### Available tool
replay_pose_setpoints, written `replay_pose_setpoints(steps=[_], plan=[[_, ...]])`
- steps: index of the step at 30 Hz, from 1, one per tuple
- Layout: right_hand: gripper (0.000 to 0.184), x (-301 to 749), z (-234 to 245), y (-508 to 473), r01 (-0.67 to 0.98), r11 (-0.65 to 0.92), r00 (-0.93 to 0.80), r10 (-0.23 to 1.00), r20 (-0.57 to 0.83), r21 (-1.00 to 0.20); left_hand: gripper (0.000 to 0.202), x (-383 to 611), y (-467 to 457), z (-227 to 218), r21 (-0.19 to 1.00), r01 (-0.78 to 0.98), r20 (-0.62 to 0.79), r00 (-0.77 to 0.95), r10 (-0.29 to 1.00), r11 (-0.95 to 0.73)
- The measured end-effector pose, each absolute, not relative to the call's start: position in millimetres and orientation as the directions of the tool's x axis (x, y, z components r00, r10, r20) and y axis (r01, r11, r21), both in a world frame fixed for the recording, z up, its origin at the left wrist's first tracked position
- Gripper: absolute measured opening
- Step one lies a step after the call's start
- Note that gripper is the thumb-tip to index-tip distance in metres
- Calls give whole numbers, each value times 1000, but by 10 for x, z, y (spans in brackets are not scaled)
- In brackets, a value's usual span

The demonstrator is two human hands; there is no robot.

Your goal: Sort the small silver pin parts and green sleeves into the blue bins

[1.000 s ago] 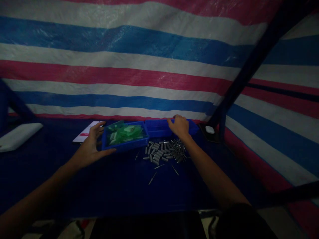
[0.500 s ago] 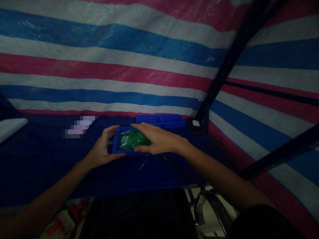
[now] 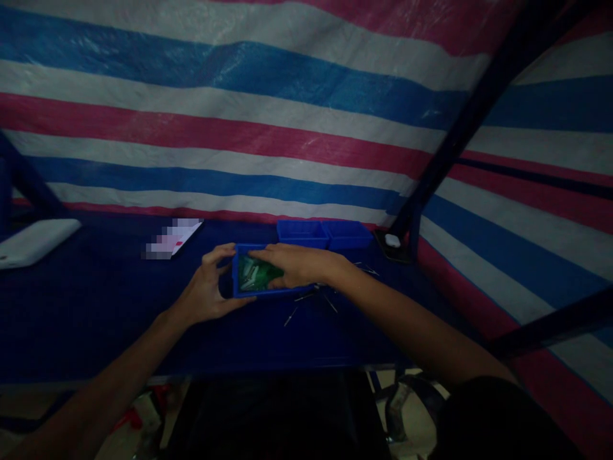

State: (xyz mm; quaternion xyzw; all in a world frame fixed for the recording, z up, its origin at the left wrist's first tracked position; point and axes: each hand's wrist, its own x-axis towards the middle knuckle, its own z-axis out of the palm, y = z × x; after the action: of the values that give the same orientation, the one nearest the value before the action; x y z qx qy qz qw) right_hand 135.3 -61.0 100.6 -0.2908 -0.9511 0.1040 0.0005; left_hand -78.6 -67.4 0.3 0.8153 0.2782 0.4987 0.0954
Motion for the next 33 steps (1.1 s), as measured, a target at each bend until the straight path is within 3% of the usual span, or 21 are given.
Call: replay_pose_setpoints(steps=[5,10,16,19,22,26,28,30,33], plan=[[56,1245,980,-568,569,814,-820,573,0,-119,86,-731,-646,53,355,357,829,308,468,-864],[34,1093,926,-540,545,838,-831,538,142,16,85,-756,-638,43,378,394,826,266,497,-838],[26,1179,942,-504,513,858,-824,489,286,11,86,-765,-613,55,410,384,819,244,519,-827],[27,1296,987,-473,509,857,-792,502,347,-76,86,-780,-592,52,411,391,823,229,520,-823],[23,1477,1024,-403,487,835,-694,549,466,-257,85,-801,-578,37,441,405,811,202,549,-801],[5,1835,960,-251,387,737,-377,675,635,-554,84,-820,-572,16,475,409,792,188,581,-779],[7,2051,837,-183,313,680,-135,723,678,-663,84,-821,-572,11,494,409,779,182,600,-767],[16,2270,646,-143,212,620,103,755,648,-756,84,-817,-574,11,532,405,757,165,632,-744],[29,2549,305,-137,124,467,280,830,482,-876,82,-803,-576,18,604,390,715,122,689,-695]])
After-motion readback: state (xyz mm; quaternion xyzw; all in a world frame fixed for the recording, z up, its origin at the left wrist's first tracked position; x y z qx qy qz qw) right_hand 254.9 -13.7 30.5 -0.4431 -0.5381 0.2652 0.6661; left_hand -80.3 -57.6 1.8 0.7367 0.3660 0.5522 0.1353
